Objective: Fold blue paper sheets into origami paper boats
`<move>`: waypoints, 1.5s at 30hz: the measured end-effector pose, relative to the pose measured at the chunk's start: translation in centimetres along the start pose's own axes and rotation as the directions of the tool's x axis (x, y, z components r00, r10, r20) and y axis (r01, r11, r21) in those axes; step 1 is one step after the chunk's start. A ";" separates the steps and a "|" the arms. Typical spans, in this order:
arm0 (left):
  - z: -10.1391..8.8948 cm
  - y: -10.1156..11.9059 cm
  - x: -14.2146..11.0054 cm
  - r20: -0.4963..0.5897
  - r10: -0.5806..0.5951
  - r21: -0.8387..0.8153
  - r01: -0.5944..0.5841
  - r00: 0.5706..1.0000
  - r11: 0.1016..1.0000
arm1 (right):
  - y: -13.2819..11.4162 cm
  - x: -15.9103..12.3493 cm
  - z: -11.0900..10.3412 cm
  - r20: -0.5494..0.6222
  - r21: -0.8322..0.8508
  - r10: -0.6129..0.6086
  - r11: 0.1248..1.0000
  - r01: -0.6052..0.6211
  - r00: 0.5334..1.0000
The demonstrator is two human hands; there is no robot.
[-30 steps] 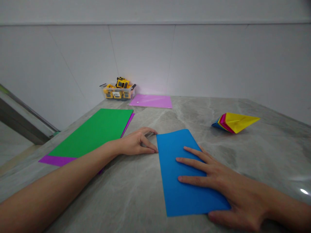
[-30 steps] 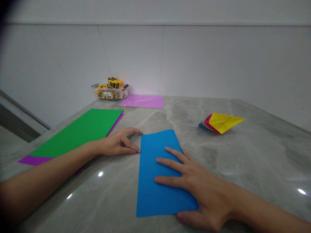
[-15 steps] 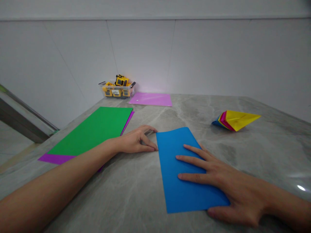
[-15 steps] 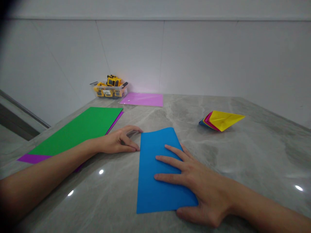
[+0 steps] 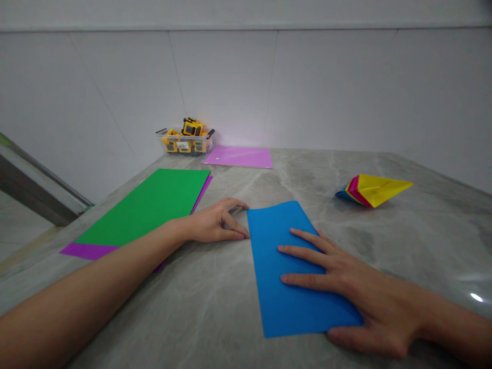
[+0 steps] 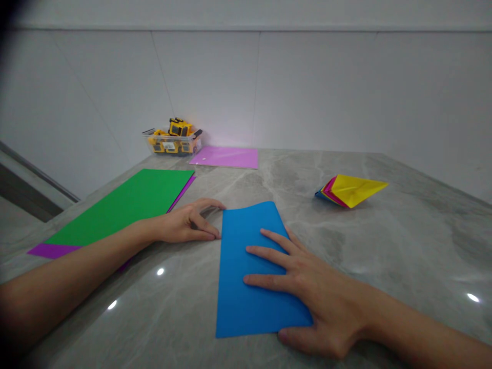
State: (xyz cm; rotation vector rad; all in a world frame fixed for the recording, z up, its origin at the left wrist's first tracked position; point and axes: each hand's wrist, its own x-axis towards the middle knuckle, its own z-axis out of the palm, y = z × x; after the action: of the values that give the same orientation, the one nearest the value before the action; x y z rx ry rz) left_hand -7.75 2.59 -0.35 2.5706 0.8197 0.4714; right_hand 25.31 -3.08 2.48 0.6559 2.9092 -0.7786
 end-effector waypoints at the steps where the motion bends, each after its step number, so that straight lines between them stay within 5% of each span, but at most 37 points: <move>1: 0.0 0.0 0.0 -0.001 0.000 -0.002 0.000 1.000 1.000 | 0.0 0.0 0.0 -0.003 0.003 -0.002 1.000 0.002 1.000; 45: -0.2 -0.1 0.1 0.023 0.006 -0.001 -0.006 1.000 1.000 | 0.3 0.0 0.1 0.014 -0.044 -0.013 0.999 0.014 1.000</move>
State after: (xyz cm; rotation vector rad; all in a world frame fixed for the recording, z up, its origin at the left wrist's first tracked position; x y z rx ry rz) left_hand -7.83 2.74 -0.19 2.5736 0.8040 0.4424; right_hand 25.48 -2.91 2.25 0.6252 2.9123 -0.7146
